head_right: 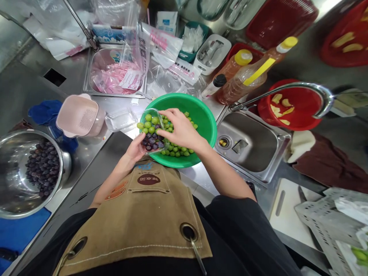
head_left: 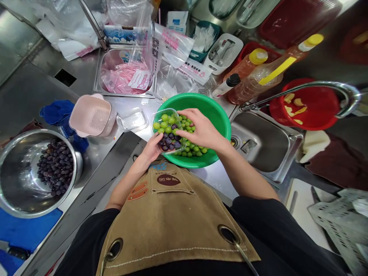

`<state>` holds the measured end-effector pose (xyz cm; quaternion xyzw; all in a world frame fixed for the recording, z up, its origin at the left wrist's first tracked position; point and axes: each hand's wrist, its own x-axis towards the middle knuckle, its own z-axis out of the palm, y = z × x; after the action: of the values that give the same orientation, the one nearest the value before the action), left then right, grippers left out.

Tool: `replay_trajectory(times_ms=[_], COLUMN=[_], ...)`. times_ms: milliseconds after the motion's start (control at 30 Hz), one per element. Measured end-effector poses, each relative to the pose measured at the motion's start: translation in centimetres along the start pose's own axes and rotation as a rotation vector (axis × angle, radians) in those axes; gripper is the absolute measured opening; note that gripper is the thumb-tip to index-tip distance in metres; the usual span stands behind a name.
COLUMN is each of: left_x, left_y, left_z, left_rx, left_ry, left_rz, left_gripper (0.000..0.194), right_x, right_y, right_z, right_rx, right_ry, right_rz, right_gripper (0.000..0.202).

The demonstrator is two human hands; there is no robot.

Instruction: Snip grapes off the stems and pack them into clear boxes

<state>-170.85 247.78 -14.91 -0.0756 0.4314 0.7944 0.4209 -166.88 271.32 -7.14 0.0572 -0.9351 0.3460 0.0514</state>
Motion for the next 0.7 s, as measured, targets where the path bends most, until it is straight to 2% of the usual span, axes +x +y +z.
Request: replay_trajectory(times_ms=[67,200,333,400,467,533,600,700], left_x=[-0.2,-1.0,-1.9,-2.4,-2.9,-3.6,-4.5,-6.7], left_y=[0.0,-0.1,-0.3,-0.6,-1.1,-1.8,-2.5,-3.3], left_z=[0.3,0.8,1.4,1.6,1.7,1.6,1.2,0.2], left_rx=[0.020,0.071,0.097,0.087,0.079,0.079,0.077,0.044], left_ry=[0.019,0.035,0.063,0.087,0.131,0.208,0.304,0.451], left_rz=[0.034,0.088,0.123,0.150,0.188,0.241,0.316,0.463], left_gripper=[0.067,0.068,0.071,0.072,0.071,0.068,0.064,0.055], right_x=[-1.2,-2.4,-3.0,-3.7,-4.6,-5.4,-5.7,-5.2], right_y=[0.0,-0.2,-1.0,-1.0,0.1,2.2,5.1,9.0], right_z=[1.2,3.0,2.9,2.5,2.3,2.5,3.1,4.6], right_rx=[0.018,-0.046,-0.013,0.038,0.078,0.068,-0.035,-0.322], right_ry=[-0.027,-0.017,-0.014,0.039,0.130,0.175,0.067,-0.390], right_rz=[-0.012,-0.001,-0.036,-0.070,-0.046,0.055,0.182,0.275], right_gripper=[0.050,0.029,0.024,0.023,0.026,0.029,0.032,0.032])
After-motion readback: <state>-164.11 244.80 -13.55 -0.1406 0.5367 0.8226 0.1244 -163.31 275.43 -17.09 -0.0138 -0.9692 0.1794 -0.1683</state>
